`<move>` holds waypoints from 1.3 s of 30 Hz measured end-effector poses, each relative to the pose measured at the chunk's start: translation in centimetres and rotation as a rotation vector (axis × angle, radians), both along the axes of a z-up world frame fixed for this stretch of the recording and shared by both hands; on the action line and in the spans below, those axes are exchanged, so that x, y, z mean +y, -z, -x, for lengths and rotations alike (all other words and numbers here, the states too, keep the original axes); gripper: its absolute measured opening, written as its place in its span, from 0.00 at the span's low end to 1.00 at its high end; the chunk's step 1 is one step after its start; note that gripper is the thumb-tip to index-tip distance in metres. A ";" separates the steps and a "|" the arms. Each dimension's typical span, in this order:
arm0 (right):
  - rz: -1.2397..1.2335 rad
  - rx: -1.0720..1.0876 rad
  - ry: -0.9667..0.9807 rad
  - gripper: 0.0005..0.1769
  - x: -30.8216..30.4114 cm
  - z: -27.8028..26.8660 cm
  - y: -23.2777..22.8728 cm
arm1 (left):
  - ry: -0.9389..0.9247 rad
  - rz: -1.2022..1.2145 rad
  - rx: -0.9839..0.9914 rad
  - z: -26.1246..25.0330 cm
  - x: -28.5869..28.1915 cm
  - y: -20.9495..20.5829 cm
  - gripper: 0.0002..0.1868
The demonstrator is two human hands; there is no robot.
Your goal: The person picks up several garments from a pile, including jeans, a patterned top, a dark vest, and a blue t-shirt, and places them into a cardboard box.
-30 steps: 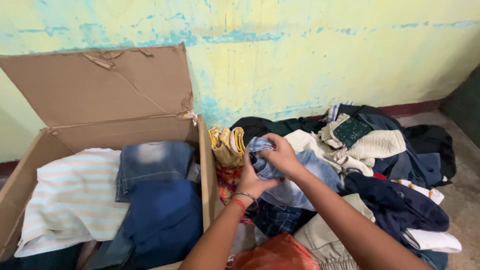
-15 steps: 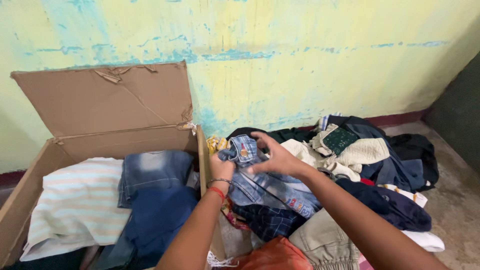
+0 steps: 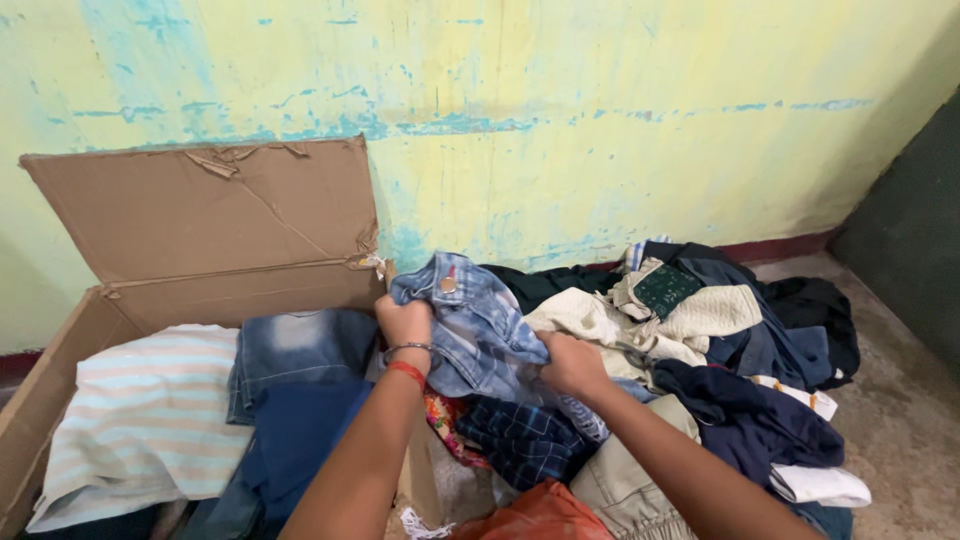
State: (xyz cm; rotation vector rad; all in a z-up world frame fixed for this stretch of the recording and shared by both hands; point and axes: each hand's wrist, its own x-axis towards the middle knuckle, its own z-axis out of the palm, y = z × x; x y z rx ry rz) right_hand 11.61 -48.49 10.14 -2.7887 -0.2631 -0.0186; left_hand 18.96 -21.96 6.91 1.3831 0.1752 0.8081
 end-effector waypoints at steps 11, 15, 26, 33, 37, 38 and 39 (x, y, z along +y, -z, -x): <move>-0.290 -0.425 0.073 0.29 2.3 -1.4 -7.7 | 0.195 -0.226 0.173 3.3 3.5 -1.4 0.20; -0.298 -0.532 -0.035 0.33 4.1 -2.1 -10.5 | 0.495 -0.287 0.258 4.1 2.9 -1.1 0.43; -0.545 -0.516 -0.258 0.36 10.9 -2.0 -18.4 | 0.794 -0.113 0.170 4.4 0.6 -4.0 0.53; -0.695 -0.611 -0.346 0.30 16.9 -0.6 -23.9 | 0.681 -0.004 -0.047 3.8 0.0 -7.4 0.32; -0.545 -0.574 -0.233 0.29 18.3 0.8 -23.5 | 0.557 0.205 0.010 6.8 2.1 -10.7 0.27; -0.528 -0.560 -0.223 0.31 18.2 0.9 -23.2 | 0.566 0.243 0.013 7.4 2.8 -11.1 0.27; -0.512 -0.546 -0.213 0.32 18.1 1.0 -22.9 | 0.575 0.280 0.016 7.6 3.6 -11.3 0.27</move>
